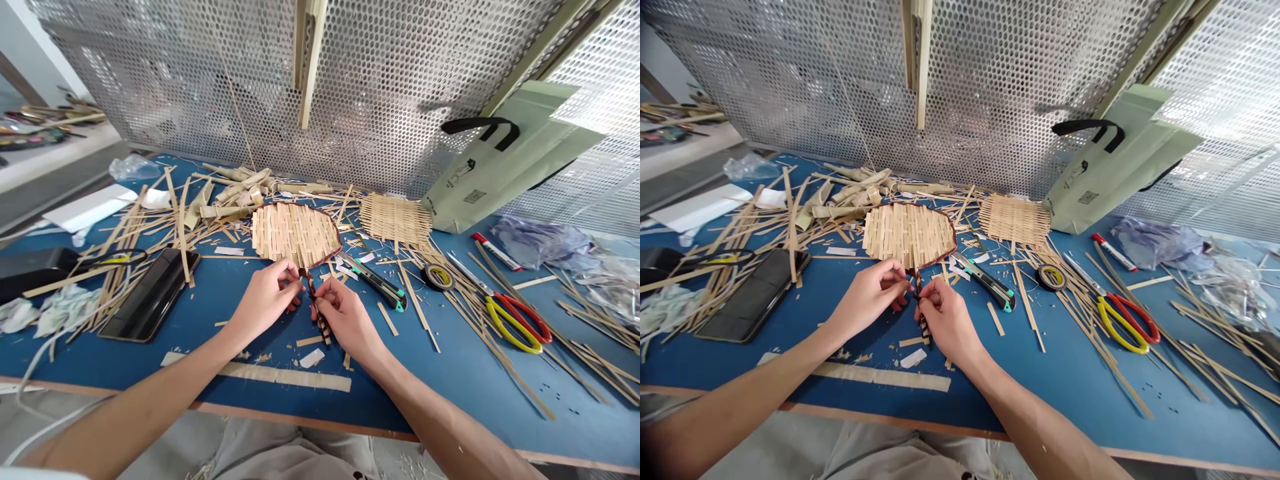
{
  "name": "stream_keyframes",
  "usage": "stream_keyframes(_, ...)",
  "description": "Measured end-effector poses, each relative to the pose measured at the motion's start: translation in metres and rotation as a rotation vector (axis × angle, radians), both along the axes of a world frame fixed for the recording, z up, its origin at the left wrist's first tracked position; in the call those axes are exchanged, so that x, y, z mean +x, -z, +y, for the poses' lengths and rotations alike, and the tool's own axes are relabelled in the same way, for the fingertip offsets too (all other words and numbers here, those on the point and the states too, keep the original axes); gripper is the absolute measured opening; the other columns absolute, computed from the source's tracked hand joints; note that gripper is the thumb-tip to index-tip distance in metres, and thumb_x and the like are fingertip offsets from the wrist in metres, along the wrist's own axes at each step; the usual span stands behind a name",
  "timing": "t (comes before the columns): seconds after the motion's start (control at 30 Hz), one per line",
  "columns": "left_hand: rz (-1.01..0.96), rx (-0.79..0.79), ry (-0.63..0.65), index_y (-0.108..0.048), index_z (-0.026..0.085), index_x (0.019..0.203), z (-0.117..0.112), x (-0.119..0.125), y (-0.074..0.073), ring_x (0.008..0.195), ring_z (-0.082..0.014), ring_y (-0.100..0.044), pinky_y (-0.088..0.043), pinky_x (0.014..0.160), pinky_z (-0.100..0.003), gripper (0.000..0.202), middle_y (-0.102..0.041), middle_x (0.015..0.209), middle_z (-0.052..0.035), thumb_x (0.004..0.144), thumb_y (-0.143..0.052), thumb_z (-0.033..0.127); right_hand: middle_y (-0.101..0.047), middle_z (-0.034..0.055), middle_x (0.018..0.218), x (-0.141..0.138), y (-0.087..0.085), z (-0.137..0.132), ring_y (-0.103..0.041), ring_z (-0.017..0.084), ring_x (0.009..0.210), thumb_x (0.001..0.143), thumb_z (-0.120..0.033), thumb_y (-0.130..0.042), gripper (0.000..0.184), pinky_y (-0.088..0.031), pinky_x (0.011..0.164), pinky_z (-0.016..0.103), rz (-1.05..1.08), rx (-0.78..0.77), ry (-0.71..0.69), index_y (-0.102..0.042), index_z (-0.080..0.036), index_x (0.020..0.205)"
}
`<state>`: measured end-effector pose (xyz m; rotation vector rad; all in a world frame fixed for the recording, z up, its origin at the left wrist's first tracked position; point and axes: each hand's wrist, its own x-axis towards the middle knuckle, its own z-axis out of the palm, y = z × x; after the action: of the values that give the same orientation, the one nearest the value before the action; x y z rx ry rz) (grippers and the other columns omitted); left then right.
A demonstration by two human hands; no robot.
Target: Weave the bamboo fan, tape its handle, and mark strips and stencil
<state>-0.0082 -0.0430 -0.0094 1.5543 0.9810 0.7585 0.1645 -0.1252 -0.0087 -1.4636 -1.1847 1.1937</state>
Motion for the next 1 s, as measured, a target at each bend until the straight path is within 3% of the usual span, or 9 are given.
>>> stream_keyframes(0.07, -0.017, -0.040, -0.006, -0.062, 0.026, 0.088, 0.000, 0.001, -0.002, 0.059, -0.0206, -0.073, -0.057, 0.050, -0.027, 0.010, -0.076, 0.075, -0.0003, 0.087, -0.070, 0.032, -0.068, -0.0062, 0.065, 0.001, 0.000, 0.000, -0.051, 0.013, 0.052, 0.087, -0.028, -0.057, 0.004, -0.038, 0.053, 0.026, 0.009, -0.005, -0.005, -0.053, -0.026, 0.088)
stream_keyframes(0.13, -0.079, -0.221, -0.019, -0.063, 0.024, 0.086, 0.000, 0.002, -0.005, 0.063, -0.0224, -0.076, -0.059, 0.051, -0.028, 0.013, -0.078, 0.080, -0.0038, 0.086, -0.073, 0.032, -0.068, -0.0058, 0.066, 0.002, 0.000, 0.000, -0.051, 0.013, 0.054, 0.088, -0.028, -0.057, 0.004, -0.038, 0.054, 0.026, 0.001, 0.005, -0.010, -0.054, -0.026, 0.089)
stream_keyframes(0.27, -0.282, -0.662, -0.128, -0.057, 0.023, 0.082, -0.004, 0.005, -0.011, 0.079, -0.0248, -0.082, -0.068, 0.070, -0.034, 0.024, -0.082, 0.093, -0.0099, 0.082, -0.081, 0.022, -0.066, -0.0062, 0.067, 0.002, 0.001, -0.001, -0.051, 0.013, 0.057, 0.090, -0.028, -0.058, 0.004, -0.037, 0.055, 0.026, 0.012, 0.038, -0.021, -0.055, -0.025, 0.091)
stream_keyframes(0.37, -0.487, -0.799, -0.276, -0.059, 0.022, 0.084, -0.009, 0.007, -0.015, 0.088, -0.0233, -0.082, -0.069, 0.083, -0.033, 0.020, -0.083, 0.104, -0.0144, 0.087, -0.078, 0.017, -0.063, -0.0064, 0.067, 0.000, 0.001, -0.004, -0.051, 0.013, 0.059, 0.091, -0.027, -0.059, 0.004, -0.037, 0.057, 0.027, 0.054, 0.073, 0.000, -0.055, -0.025, 0.090)
stream_keyframes(0.5, -0.683, -0.801, -0.439, -0.067, 0.021, 0.097, -0.011, 0.010, -0.019, 0.108, -0.0276, -0.081, -0.067, 0.094, -0.037, 0.007, -0.080, 0.110, -0.0151, 0.095, -0.073, 0.022, -0.061, -0.0063, 0.068, -0.003, -0.003, -0.008, -0.050, 0.013, 0.060, 0.092, -0.027, -0.060, 0.005, -0.039, 0.059, 0.027, 0.100, 0.118, 0.020, -0.057, -0.025, 0.089)
stream_keyframes(0.7, -0.906, -0.608, -0.558, -0.066, 0.021, 0.085, -0.002, 0.021, -0.028, 0.092, -0.0165, -0.073, -0.062, 0.096, -0.030, 0.009, -0.073, 0.090, -0.0048, 0.092, -0.068, 0.017, -0.061, -0.0059, 0.069, -0.003, -0.010, -0.012, -0.050, 0.013, 0.060, 0.094, -0.028, -0.062, 0.007, -0.038, 0.059, 0.028, 0.169, 0.183, 0.006, -0.057, -0.025, 0.091)
stream_keyframes(0.83, -0.916, -0.529, -0.588, -0.068, 0.023, 0.093, 0.010, 0.018, -0.032, 0.089, -0.0146, -0.067, -0.060, 0.090, -0.030, 0.005, -0.071, 0.095, -0.0012, 0.090, -0.072, 0.025, -0.060, -0.0052, 0.071, 0.001, -0.010, -0.014, -0.051, 0.014, 0.062, 0.097, -0.029, -0.060, 0.007, -0.039, 0.060, 0.028, 0.189, 0.247, 0.000, -0.056, -0.025, 0.093)
stream_keyframes(1.0, -0.797, -0.424, -0.555, -0.072, 0.025, 0.095, 0.024, 0.006, -0.036, 0.087, -0.0159, -0.062, -0.061, 0.094, -0.038, 0.018, -0.072, 0.109, -0.0022, 0.081, -0.084, 0.026, -0.061, -0.0036, 0.075, 0.007, -0.010, -0.018, -0.050, 0.015, 0.066, 0.100, -0.025, -0.057, 0.005, -0.037, 0.061, 0.029, -0.047, 0.301, -0.024, -0.058, -0.025, 0.095)
